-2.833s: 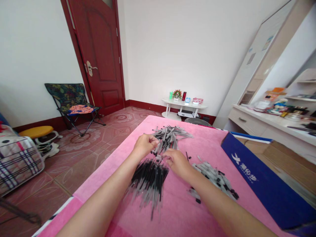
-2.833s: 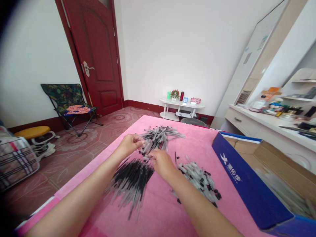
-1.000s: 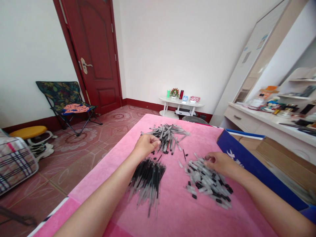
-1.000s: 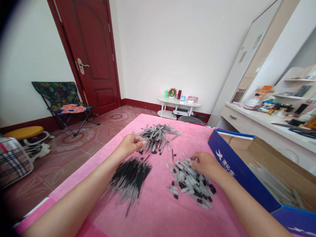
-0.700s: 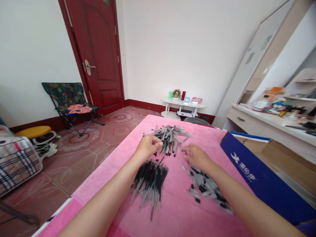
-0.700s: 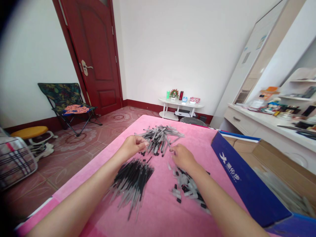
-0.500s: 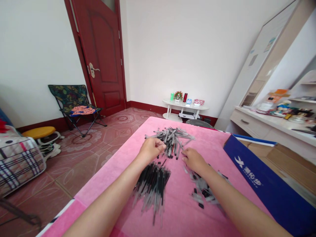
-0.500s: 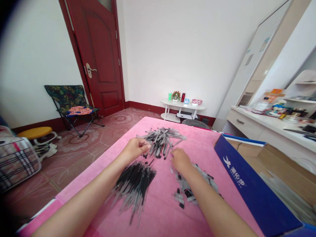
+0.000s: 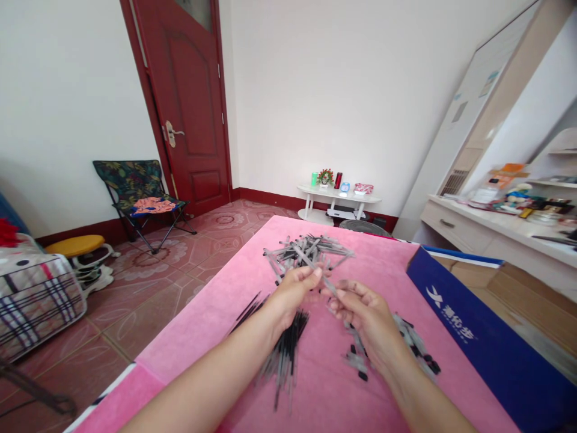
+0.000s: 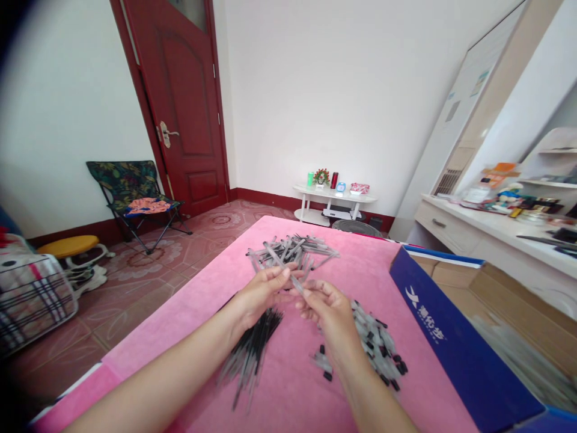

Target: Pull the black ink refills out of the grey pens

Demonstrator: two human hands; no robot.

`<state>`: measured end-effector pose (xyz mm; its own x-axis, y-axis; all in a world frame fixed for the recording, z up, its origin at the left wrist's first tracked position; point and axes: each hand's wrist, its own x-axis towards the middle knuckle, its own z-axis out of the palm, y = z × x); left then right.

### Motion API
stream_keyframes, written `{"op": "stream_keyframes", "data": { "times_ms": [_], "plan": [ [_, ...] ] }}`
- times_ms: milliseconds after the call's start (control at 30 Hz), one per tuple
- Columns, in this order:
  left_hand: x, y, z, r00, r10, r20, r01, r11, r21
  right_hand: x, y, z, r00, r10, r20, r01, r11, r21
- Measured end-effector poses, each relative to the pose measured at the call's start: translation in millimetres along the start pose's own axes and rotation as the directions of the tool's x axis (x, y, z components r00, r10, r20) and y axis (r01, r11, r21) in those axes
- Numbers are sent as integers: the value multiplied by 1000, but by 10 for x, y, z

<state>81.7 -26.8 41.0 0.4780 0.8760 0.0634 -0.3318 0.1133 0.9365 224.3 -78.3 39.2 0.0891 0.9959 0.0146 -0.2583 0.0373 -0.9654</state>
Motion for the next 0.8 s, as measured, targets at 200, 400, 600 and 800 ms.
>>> {"op": "stream_keyframes", "data": {
  "times_ms": [200, 400, 600, 800],
  "plan": [
    [-36, -36, 53, 998, -3, 55, 12, 987, -160, -149, -11, 71, 972, 145, 185, -161, 984, 73],
    [-63, -56, 127, 997, -15, 70, 24, 992, -128, -198, 33, 28, 899, 222, 379, -256, 966, 43],
    [-78, -96, 156, 994, -44, -105, 38, 997, -68, -142, 128, 41, 977, 58, 206, 26, 923, -384],
    [-68, -60, 113, 999, -40, 9, 41, 990, -133, -216, 44, 91, 967, 44, 253, 48, 937, -346]
  ]
}}
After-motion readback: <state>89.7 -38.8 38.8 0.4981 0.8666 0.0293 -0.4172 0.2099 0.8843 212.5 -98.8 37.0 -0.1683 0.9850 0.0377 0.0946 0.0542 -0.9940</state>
